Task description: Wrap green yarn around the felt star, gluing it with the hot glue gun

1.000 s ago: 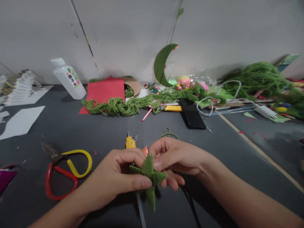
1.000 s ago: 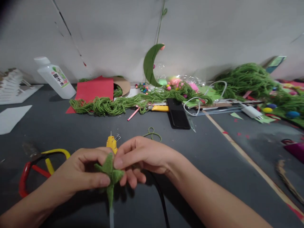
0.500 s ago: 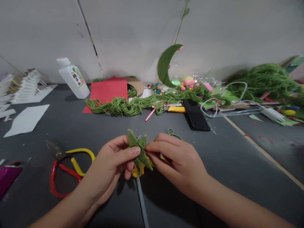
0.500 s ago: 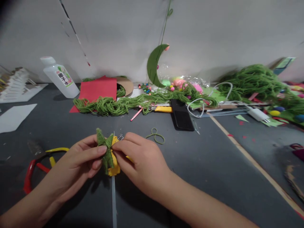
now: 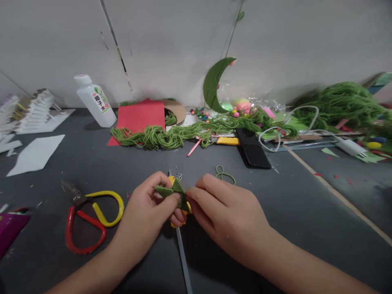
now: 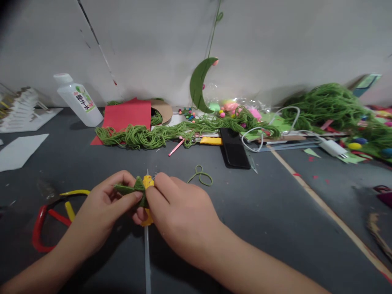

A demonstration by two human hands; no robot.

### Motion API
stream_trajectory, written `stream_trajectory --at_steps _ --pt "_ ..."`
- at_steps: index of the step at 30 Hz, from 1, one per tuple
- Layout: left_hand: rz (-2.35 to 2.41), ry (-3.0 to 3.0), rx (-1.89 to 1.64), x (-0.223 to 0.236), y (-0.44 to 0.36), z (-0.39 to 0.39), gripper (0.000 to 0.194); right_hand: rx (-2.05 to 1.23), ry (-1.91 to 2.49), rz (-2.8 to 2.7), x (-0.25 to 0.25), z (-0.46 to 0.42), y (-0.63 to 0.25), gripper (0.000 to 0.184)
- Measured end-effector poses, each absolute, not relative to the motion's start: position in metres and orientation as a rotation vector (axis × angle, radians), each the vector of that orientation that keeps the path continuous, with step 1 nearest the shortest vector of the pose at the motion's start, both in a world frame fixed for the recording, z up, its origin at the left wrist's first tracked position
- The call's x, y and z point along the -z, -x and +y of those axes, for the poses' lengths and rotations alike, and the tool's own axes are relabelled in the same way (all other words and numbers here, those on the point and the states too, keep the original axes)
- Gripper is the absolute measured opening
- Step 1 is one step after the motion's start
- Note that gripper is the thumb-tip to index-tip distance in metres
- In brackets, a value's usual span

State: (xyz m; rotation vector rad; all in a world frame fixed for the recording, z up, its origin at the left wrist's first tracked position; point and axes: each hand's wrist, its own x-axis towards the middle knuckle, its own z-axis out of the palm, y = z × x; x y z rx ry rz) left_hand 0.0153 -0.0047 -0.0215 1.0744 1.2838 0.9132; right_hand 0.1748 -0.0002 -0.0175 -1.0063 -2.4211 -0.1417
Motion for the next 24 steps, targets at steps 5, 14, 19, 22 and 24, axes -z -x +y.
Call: stream_trajectory --at_steps 5,14,19,22,24 --pt "1.152 -1.022 -0.903 0.0295 -0.0128 -0.0042 0.010 0.223 0.975 -2.409 0.0200 -0.0028 -0.1731 0.028" --pt "1.034 -0.791 -0.929 0.0290 -0.0146 -0.0026 0.009 0.161 0.948 -2.321 0.0219 -0.0031 -0.1703 0.024" --pt "0.991 -0.789 -0.935 0.0268 -0.0140 -0.0017 0.009 0.102 0.939 -2.326 0.0218 -0.0009 -0.1710 0.023" --pt "1.041 -0.896 -0.907 0.0265 -0.0124 -0.0022 0.004 -0.017 0.965 -2.312 0.0215 0.0004 -0.1717 0.021" --pt "1.075 -0.954 -0.918 0.0264 -0.0115 -0.0023 0.004 -0.009 0.955 -2.314 0.0219 0.0011 -0.1727 0.020"
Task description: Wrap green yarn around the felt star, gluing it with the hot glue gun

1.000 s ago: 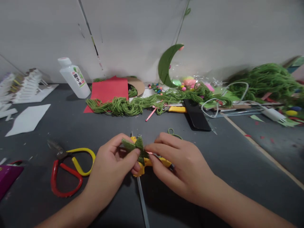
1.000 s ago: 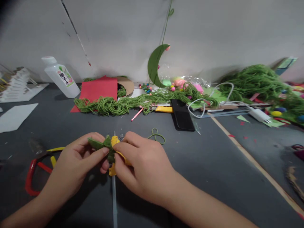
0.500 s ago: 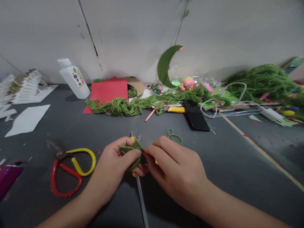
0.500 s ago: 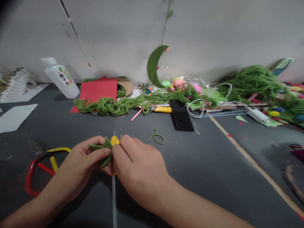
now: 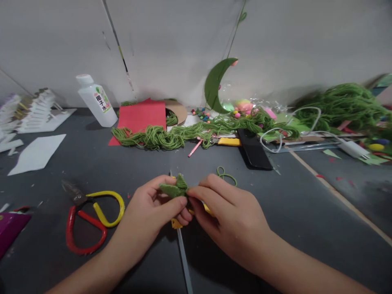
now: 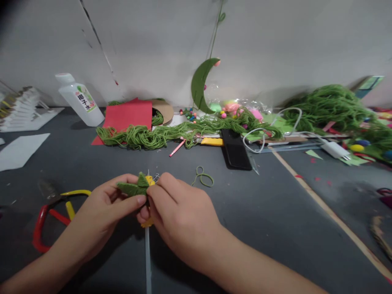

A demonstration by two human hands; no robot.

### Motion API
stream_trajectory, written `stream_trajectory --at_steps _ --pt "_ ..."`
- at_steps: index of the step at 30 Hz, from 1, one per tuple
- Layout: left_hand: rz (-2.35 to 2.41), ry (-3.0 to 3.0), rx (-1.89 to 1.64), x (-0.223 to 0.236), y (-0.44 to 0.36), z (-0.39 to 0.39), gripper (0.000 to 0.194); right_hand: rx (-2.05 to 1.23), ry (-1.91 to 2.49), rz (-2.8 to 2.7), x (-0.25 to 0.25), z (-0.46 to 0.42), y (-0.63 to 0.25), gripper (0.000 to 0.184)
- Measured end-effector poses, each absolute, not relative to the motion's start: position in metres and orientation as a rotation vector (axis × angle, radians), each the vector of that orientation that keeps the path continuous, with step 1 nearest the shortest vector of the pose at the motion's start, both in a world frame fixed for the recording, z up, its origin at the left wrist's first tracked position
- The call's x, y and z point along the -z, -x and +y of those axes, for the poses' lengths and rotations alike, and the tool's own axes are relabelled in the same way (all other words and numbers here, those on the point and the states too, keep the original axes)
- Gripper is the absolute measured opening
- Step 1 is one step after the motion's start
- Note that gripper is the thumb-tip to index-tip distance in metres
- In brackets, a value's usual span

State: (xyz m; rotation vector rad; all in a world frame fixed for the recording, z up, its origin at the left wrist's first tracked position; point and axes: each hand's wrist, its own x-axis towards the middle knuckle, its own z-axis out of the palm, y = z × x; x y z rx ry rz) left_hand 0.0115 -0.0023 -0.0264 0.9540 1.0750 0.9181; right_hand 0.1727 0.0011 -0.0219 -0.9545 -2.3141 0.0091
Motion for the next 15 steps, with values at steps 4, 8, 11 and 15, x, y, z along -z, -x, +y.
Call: stream_trajectory --at_steps 4,8,11,15 --pt "1.116 -1.049 -0.918 0.025 -0.010 -0.001 0.003 0.076 0.968 -2.338 0.022 0.002 -0.175 0.020" --pt "1.248 -1.192 -0.838 0.020 -0.008 -0.001 0.007 0.055 0.971 -2.372 0.020 0.002 -0.176 0.019" --pt "1.314 -1.341 -0.781 0.016 -0.007 -0.001 0.010 0.076 0.944 -2.422 0.017 0.000 -0.176 0.020" --pt "1.235 -1.337 -0.714 0.017 -0.007 -0.001 0.011 -0.115 0.931 -2.398 0.014 0.001 -0.176 0.018"
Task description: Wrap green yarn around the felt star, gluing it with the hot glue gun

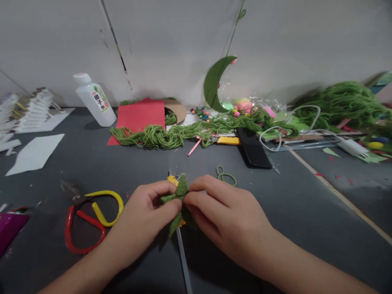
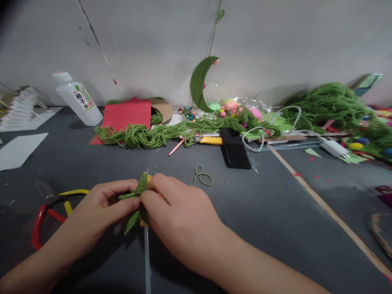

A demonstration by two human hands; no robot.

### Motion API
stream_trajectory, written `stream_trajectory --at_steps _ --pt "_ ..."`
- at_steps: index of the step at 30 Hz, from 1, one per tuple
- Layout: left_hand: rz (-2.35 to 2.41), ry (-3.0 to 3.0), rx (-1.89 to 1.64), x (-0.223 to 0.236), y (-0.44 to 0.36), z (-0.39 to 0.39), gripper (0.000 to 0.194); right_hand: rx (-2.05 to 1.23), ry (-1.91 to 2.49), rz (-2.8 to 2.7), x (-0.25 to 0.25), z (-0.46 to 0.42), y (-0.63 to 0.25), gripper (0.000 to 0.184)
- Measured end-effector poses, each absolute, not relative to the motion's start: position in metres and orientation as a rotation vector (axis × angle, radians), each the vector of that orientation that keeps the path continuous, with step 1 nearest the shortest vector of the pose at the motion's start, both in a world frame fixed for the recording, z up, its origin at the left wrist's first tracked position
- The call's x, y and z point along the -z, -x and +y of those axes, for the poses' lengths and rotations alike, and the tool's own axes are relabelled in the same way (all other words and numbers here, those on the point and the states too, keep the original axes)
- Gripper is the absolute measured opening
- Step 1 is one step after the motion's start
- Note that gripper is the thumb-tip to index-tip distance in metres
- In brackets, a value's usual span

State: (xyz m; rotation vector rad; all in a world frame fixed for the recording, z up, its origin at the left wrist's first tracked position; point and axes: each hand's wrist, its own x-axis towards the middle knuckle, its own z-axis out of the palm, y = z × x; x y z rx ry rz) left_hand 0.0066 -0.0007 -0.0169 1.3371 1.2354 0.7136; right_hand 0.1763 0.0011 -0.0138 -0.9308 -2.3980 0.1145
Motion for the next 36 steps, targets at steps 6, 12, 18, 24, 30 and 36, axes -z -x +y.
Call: stream_trajectory --at_steps 6,12,18,24,30,36 --pt "1.108 -1.215 -0.763 0.021 -0.009 -0.004 0.010 -0.462 0.993 -2.262 0.011 0.007 -0.179 0.007" --pt "1.040 -1.064 -0.656 0.024 -0.011 -0.004 0.007 -0.640 1.107 -2.148 0.008 0.007 -0.178 0.012" --pt "1.053 -0.952 -0.763 0.026 -0.011 -0.001 0.017 -0.537 1.121 -2.157 0.013 0.007 -0.176 0.010" --pt "1.098 -1.081 -0.767 0.023 -0.010 0.000 0.020 -0.482 1.172 -2.166 0.012 0.004 -0.175 0.009" --pt "1.030 -0.932 -0.735 0.023 -0.008 0.000 0.016 -0.529 1.138 -2.177 0.002 0.008 -0.180 0.009" --pt "0.999 -0.945 -0.648 0.022 -0.002 0.003 0.012 -0.363 0.864 -2.373 -0.001 0.017 -0.197 0.006"
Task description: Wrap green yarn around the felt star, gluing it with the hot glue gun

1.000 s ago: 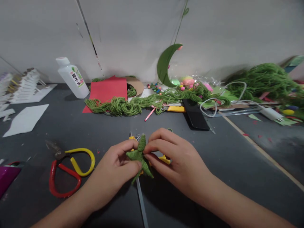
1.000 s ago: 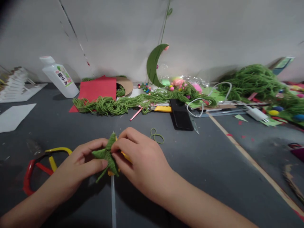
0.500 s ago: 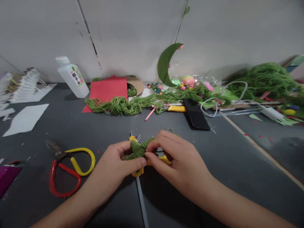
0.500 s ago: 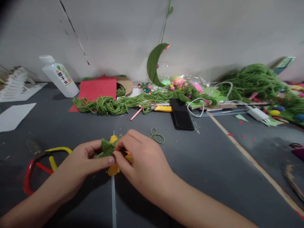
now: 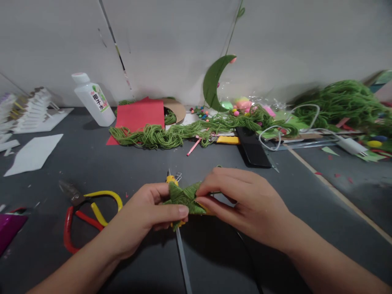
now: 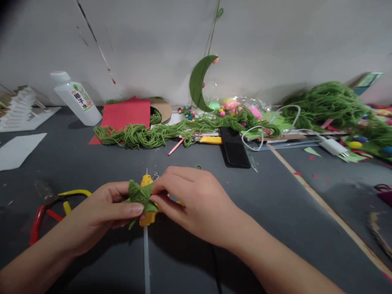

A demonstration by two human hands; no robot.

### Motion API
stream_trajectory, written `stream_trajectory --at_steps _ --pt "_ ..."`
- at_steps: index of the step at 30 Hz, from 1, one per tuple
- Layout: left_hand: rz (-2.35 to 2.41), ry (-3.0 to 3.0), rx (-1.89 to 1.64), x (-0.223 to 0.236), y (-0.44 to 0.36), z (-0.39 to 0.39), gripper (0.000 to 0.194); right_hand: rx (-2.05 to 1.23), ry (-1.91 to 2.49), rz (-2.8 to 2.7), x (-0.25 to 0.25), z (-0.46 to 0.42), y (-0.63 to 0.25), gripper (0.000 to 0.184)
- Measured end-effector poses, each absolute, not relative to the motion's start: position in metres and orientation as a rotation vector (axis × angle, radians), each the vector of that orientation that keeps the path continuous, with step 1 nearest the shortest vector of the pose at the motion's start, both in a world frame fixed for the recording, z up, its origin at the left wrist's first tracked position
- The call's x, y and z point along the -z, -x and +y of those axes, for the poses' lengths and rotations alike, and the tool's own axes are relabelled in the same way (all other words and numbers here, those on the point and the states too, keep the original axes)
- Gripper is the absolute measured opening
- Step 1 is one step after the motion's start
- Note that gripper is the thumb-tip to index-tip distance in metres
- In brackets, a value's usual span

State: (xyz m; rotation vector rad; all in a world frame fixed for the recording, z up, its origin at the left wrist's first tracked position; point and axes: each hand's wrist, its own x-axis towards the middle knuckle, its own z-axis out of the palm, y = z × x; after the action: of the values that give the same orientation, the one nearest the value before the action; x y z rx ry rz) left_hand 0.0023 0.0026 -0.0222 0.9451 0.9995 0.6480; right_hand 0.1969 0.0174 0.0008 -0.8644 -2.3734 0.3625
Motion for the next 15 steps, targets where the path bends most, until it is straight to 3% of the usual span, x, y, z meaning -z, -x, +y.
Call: stream_trajectory --at_steps 5,12,15 --pt "0.925 -0.928 -0.629 0.024 0.001 0.004 0.012 -0.281 0.923 -2.278 -0.001 0.015 -0.197 0.010" --pt "0.879 -0.899 -0.746 0.030 -0.002 0.001 0.011 -1.129 1.122 -1.829 0.004 0.016 -0.184 0.009" --pt "0.868 -0.906 -0.771 0.031 -0.003 0.000 0.009 -1.328 1.129 -1.729 0.008 0.018 -0.181 0.008"
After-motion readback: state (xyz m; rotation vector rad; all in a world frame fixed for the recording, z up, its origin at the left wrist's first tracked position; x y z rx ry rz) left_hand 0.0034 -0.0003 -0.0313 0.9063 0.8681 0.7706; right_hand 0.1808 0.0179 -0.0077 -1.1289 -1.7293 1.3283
